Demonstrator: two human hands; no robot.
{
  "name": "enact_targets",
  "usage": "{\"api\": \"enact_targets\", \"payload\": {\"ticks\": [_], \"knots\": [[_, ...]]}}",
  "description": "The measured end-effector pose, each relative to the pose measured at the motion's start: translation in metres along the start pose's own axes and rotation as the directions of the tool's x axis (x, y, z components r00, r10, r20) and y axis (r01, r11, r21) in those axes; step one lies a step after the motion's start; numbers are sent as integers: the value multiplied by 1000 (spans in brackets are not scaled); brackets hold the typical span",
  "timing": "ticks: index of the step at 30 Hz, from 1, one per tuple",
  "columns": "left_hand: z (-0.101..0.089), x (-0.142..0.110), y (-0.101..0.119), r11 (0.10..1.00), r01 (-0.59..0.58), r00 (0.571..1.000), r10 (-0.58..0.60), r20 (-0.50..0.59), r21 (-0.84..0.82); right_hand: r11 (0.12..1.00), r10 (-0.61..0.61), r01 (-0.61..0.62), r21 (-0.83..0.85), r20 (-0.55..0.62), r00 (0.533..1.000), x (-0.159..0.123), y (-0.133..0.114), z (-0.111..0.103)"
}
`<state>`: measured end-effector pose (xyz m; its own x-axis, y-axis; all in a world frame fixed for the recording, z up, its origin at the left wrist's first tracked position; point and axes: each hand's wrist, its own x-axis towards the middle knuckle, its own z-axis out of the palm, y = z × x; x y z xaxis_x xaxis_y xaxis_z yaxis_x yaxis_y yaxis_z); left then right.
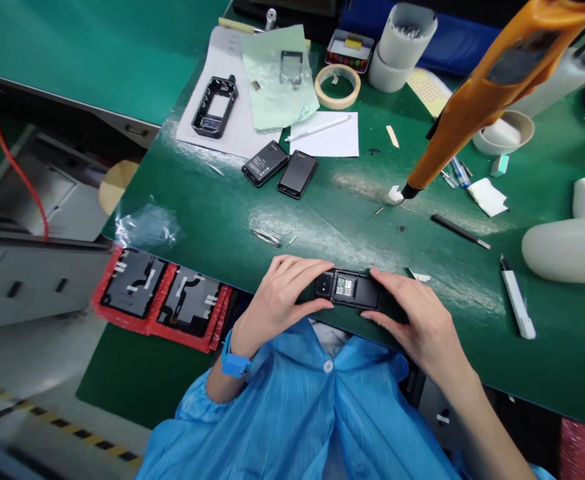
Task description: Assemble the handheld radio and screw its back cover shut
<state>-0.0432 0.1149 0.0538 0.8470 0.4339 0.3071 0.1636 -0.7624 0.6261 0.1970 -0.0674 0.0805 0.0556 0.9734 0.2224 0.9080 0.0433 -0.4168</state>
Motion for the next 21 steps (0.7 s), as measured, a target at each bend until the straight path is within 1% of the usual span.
{"api": "enact_targets", "payload": {"ticks": [4,7,9,11,12,13,14,15,16,17,18,19,21], "knots": [[-3,0,-1,999,28,999,-27,47,-19,999,-33,33,24,13,999,3,0,-1],[-2,-2,-4,993,89,995,-85,49,-82,996,-36,37,81,-24,999,1,2,0],[3,-3,-3,972,156,987,-159,-4,-173,994,-9,18,109,-79,997,0,-3,4],[11,-1,2,908,210,958,-266,-109,-363,990,35,-13,139,-162,986,-1,-16,10],[15,0,6,844,213,932,-327,-157,-492,987,61,-28,158,-209,976,-1,-24,13],[21,3,13,757,190,903,-384,-191,-625,983,79,-30,179,-272,959,0,-34,17],[25,6,21,651,149,882,-428,-197,-745,981,93,-25,195,-345,934,0,-44,21],[30,9,30,534,118,870,-462,-172,-837,978,111,-27,204,-413,904,1,-54,25],[33,12,40,421,65,866,-474,-158,-905,979,118,-21,204,-476,872,2,-64,29],[35,16,51,291,28,870,-478,-119,-956,980,117,-12,198,-533,838,3,-72,31],[36,19,61,170,6,870,-486,-79,-986,981,121,-12,193,-565,816,3,-79,33],[36,21,70,74,-3,873,-485,-39,-997,983,118,-10,182,-590,799,3,-84,34],[33,24,83,-33,-38,885,-465,-18,-999,986,114,-15,165,-606,787,1,-89,33]]}}
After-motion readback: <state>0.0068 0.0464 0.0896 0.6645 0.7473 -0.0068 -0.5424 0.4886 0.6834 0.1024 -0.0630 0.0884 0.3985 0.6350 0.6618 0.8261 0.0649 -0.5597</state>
